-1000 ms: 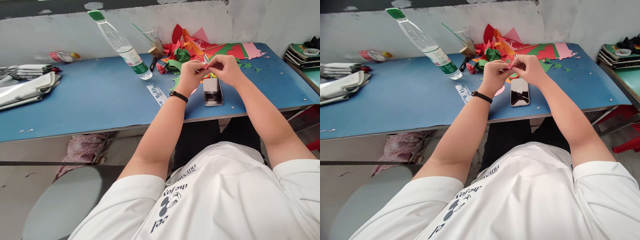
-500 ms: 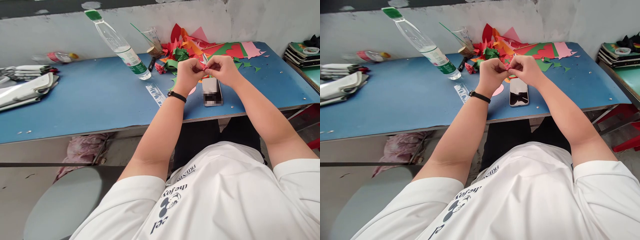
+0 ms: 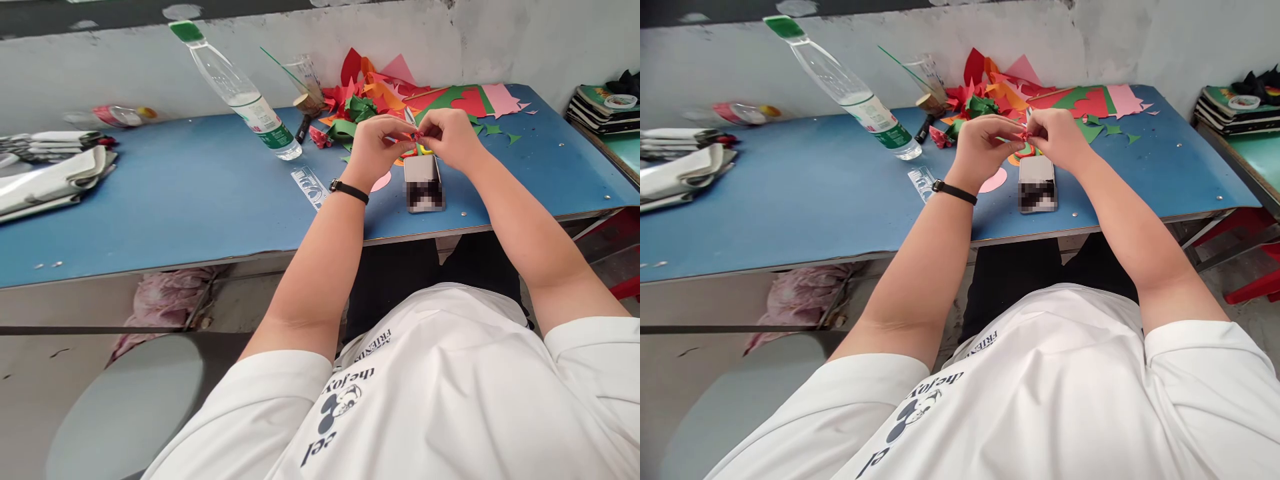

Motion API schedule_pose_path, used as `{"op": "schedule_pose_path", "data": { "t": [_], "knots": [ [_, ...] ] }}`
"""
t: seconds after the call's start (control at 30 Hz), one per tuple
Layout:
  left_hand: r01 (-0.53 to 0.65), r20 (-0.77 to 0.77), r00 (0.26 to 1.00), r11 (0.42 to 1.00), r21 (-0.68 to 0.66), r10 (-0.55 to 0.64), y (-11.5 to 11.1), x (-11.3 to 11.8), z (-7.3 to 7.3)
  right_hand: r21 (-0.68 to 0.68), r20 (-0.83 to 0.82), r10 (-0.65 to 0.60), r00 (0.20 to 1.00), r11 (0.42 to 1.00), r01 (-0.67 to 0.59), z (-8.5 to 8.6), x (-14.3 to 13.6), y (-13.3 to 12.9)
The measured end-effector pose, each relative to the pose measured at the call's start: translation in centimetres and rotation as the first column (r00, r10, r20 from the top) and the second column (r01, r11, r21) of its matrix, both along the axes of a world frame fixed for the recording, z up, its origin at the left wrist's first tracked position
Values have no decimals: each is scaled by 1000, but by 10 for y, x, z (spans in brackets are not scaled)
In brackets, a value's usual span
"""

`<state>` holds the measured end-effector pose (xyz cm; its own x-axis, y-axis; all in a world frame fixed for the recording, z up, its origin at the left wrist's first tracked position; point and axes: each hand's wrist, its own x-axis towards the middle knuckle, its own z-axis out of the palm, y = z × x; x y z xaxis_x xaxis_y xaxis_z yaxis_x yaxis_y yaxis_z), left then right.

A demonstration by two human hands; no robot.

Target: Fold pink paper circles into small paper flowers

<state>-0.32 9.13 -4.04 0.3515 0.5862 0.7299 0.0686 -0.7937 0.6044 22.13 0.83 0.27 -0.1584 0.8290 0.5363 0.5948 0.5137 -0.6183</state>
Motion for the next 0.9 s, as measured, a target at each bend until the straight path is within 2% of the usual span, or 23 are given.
{"op": "schedule_pose_path", "data": {
  "t": [0.07,0.3,0.53,0.8,0.9],
  "knots": [
    [8,-7,1000,1000,8,-8,3,0,-1,-15,-15,-1,1000,1000,1,-2,-1,1],
    [-90,-39,995,995,-38,89,8,1,-3,-8,9,-5,1000,1000,5,-6,-4,1],
    [-66,-73,996,992,-108,58,7,1,-4,0,49,-37,998,999,37,-6,-5,-2],
    [-84,-212,975,991,-104,60,7,-4,1,-36,-35,65,997,997,-66,1,-5,-10],
    [-79,-187,980,993,-87,61,1,-4,1,-45,-42,66,997,997,-68,-1,-5,-10]
  ]
}}
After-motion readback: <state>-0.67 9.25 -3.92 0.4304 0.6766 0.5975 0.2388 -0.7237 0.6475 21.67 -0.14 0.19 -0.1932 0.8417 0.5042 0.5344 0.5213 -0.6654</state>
